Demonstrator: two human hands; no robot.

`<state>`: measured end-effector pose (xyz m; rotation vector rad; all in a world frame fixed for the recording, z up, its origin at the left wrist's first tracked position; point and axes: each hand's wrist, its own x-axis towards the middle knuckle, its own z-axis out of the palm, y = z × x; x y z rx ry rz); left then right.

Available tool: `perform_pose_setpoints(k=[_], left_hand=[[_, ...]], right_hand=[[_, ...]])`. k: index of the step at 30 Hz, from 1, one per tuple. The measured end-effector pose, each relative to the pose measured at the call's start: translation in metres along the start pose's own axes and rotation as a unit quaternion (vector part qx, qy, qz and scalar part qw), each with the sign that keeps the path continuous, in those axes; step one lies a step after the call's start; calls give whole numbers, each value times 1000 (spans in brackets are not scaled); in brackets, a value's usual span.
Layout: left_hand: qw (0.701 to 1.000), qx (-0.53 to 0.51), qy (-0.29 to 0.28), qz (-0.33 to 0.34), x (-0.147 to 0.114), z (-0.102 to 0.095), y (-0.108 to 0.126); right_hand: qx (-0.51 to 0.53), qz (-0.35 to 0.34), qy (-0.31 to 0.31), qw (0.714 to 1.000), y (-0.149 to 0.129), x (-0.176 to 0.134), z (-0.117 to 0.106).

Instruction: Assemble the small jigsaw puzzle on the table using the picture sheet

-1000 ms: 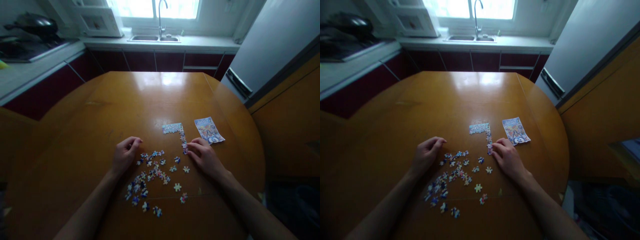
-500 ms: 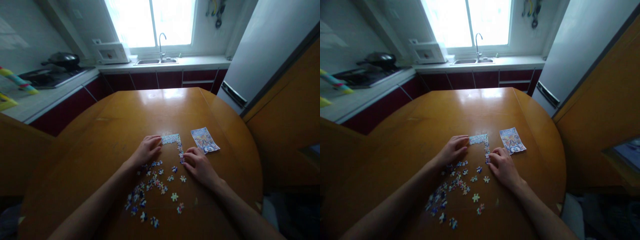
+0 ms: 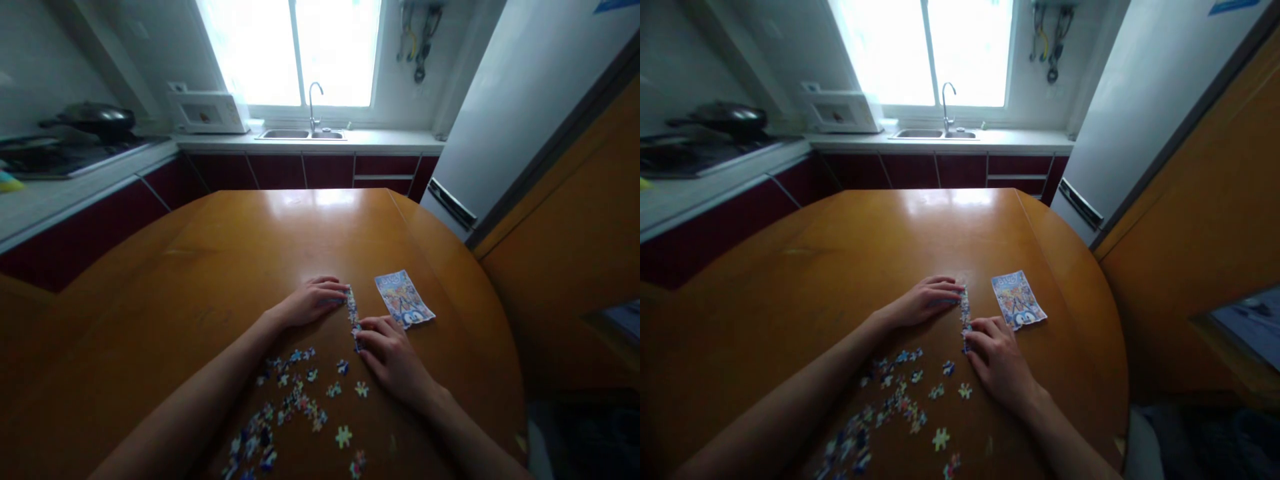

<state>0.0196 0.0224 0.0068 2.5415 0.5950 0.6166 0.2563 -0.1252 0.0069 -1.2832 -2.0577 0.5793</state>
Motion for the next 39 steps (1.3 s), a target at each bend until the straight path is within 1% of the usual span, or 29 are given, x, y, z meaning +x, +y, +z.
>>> perform_pose_setpoints(k=[6,13,14,16,20,22,23,26,31,34,36,39], left_hand=[[1000,-13,-10,10,0,-1,-1],[1000,-22,-15,2,-1,1,-2],[1000,-29,-8,-3,-1,1,-2],[998,-45,25,-25,-1,1,-3],[984,-51,145,-93,-3,5,-9],[972,-38,190,-133,-3,6,-12],[967,-32,203,-152,-3,7,-14],[959,-27,213,-183,-4,7,-17],[958,-32,216,-189,-5,6,-16],[952,-29,231,-197,-5,5,-13],[943,-54,247,-214,-4,3,-13],[918,-126,268,-265,-2,-3,-12]], right_hand=[[2,4,-9,1000,0,1,-1],[2,4,-9,1000,0,0,-1],[3,4,-7,1000,-1,0,-1],[5,6,-1,1000,-2,1,-1],[12,18,11,1000,-3,2,-2],[21,27,17,999,-1,2,-2],[26,31,21,999,0,2,-1],[38,41,29,998,3,1,0],[51,56,35,997,6,1,1],[56,59,35,996,5,2,1],[62,64,39,995,5,3,1],[75,78,42,993,3,5,0]])
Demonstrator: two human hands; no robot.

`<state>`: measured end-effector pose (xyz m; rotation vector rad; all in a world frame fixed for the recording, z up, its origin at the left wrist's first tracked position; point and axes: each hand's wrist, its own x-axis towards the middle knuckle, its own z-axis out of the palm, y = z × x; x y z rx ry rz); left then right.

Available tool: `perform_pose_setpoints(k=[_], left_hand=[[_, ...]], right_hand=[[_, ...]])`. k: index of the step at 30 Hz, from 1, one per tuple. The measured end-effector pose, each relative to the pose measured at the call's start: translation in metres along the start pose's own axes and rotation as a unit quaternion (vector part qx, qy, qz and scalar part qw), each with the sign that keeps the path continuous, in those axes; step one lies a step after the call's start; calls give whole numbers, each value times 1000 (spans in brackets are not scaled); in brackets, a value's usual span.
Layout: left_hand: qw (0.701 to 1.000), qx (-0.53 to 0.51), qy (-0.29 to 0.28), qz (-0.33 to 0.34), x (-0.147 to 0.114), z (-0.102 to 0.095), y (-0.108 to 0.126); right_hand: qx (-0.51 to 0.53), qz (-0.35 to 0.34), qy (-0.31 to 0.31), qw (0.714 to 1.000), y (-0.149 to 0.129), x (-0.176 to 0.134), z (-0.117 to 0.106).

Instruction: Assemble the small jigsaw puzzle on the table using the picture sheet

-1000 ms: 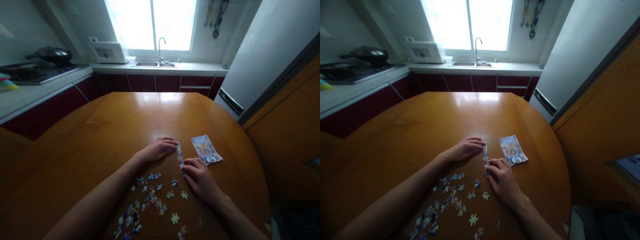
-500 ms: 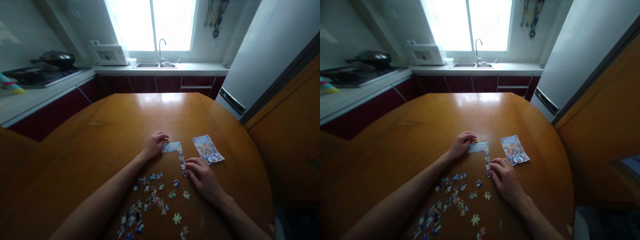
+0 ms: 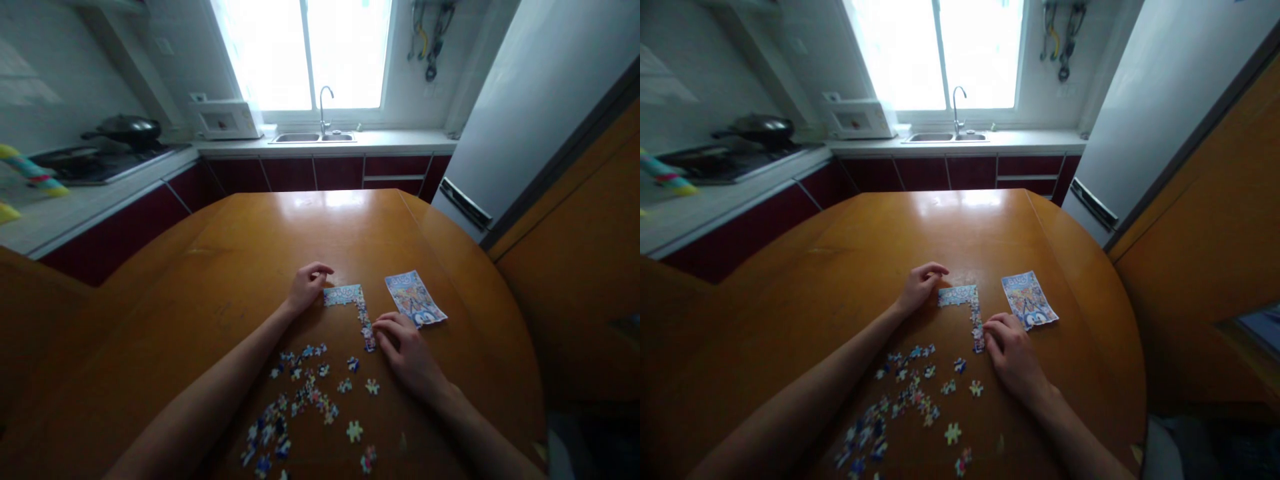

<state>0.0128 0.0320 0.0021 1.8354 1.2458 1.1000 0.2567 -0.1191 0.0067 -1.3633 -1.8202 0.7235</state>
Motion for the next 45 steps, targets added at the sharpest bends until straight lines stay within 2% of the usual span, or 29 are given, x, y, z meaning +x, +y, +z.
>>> perform_pose_setpoints(k=[2,7,12,18,22,27,38,45], left_hand=[[999,-31,-6,-36,2,-5,3],[989,-94,-76,-81,-4,-19,6],[983,-155,-47,-89,-27,-29,1],[973,-201,-41,-108,-47,-35,-1],[970,-217,-33,-106,-50,-36,-4],[978,-189,-23,-88,-50,-37,-5],[980,-189,-27,-49,-53,-33,5],[983,-177,-45,-22,-55,-33,11]], right_hand=[[10,15,-2,1000,-4,3,-2],[28,45,9,999,-18,20,-10],[22,24,50,998,-30,57,-12],[79,31,103,991,-24,86,7],[101,44,120,987,-12,81,15],[102,69,136,983,-7,74,14],[53,37,123,990,-6,64,16],[-2,-18,109,994,-9,57,18]])
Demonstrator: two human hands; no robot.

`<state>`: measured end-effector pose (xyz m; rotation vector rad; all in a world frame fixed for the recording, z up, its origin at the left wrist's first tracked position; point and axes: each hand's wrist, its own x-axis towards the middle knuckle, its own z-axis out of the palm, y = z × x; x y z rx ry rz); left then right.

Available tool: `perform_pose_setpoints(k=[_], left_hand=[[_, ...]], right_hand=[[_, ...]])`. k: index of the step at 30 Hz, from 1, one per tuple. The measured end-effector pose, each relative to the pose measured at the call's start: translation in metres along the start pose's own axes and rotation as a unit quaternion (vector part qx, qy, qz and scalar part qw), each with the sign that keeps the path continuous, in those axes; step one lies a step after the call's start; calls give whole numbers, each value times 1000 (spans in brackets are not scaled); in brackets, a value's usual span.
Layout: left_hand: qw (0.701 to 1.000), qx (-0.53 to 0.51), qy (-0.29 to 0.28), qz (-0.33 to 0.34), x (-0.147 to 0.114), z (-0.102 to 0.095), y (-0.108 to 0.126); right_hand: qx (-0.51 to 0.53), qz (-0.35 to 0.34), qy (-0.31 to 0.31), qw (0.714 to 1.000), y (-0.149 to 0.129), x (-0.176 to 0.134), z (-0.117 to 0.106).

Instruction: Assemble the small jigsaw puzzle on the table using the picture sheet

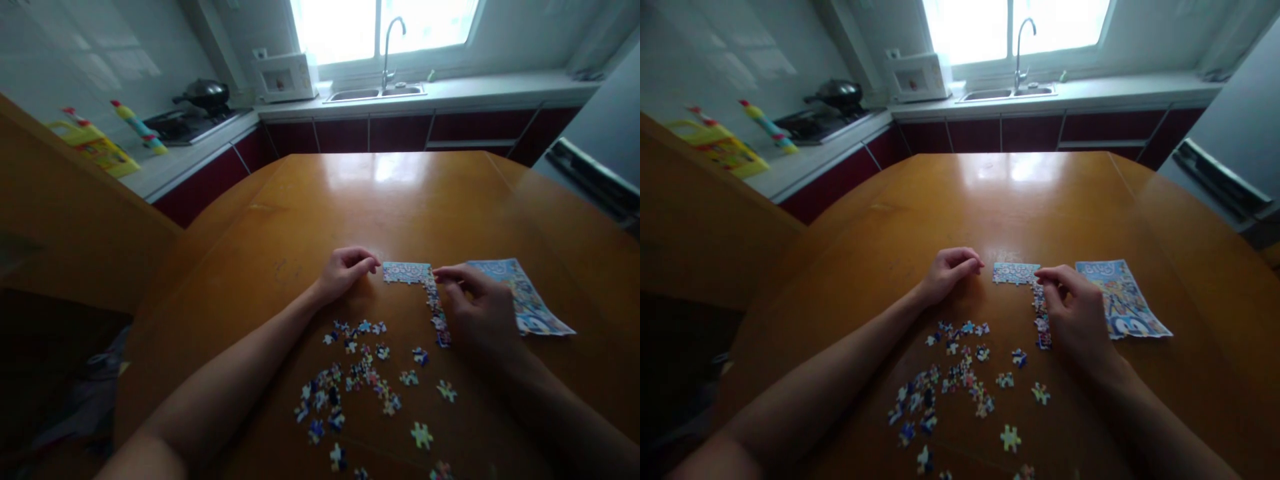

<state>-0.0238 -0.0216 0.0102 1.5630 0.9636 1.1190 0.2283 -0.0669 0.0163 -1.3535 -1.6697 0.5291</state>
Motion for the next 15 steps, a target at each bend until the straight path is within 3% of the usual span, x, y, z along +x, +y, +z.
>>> perform_pose_setpoints(k=[4,15], left_hand=[[1000,0,-3,10,-1,1,-3],[990,126,-45,46,0,6,-6]], right_hand=[[-15,-36,-6,999,2,-3,1],[-14,-111,-12,994,-8,-6,1]])
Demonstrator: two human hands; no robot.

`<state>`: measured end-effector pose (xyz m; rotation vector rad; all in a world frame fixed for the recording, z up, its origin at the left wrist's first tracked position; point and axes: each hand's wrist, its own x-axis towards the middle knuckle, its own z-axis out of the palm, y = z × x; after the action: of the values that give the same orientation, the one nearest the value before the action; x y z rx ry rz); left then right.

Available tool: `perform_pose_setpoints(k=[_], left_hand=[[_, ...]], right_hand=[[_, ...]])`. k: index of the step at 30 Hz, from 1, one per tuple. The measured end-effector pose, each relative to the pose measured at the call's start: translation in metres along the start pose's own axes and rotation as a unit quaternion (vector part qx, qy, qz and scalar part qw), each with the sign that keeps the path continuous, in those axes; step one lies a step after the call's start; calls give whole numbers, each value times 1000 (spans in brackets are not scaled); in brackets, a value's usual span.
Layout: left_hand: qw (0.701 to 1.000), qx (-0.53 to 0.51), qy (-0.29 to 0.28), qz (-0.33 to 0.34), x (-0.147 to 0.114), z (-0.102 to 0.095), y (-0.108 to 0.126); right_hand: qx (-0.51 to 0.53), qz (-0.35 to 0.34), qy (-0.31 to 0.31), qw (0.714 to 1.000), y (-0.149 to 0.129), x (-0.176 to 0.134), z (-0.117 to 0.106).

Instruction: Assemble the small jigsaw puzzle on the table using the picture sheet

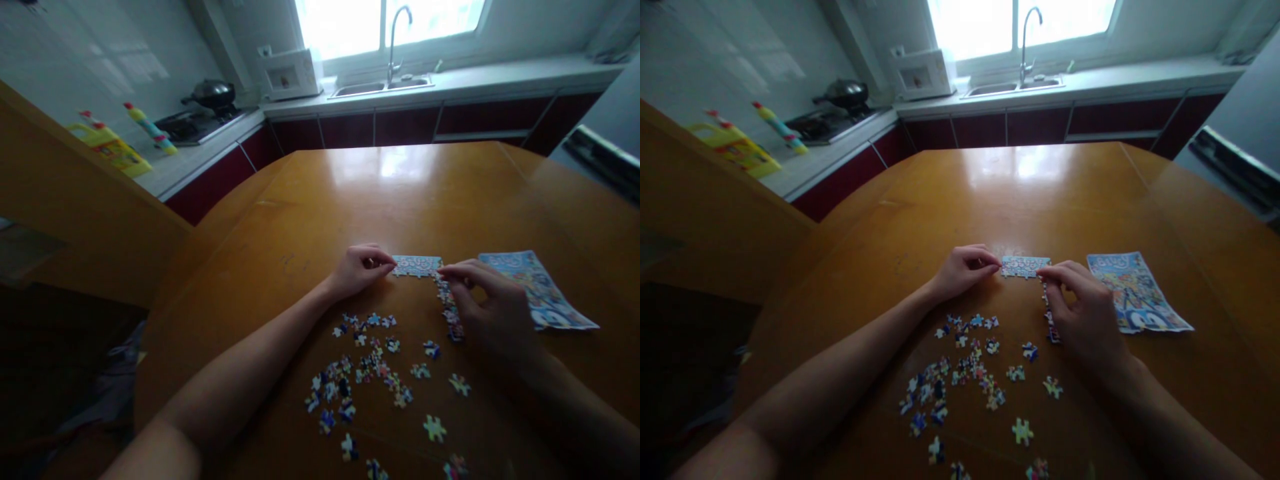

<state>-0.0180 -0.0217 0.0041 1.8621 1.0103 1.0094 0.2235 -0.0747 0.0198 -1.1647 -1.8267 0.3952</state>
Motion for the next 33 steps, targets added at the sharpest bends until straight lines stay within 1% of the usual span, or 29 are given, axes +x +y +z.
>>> perform_pose_setpoints(k=[10,15,17,20,23,26,29,33], left_hand=[[1000,20,-1,4,0,1,-1],[1000,22,-2,10,0,2,-3],[1000,21,-1,8,0,3,-3],[1000,12,1,10,0,3,-3],[1000,5,8,14,1,3,-4],[1000,2,16,18,2,3,-5],[1000,-2,13,23,2,3,-5],[1000,-3,13,19,2,4,-4]], right_hand=[[2,-34,-17,999,-10,-5,0],[18,-62,-42,997,-25,-11,3],[40,-77,-63,994,-36,-16,5],[81,-95,-131,983,-55,-28,8],[114,-130,-226,959,-73,-42,12],[108,-164,-281,939,-85,-53,17],[93,-155,-308,934,-87,-59,21],[82,-144,-306,938,-85,-62,24]])
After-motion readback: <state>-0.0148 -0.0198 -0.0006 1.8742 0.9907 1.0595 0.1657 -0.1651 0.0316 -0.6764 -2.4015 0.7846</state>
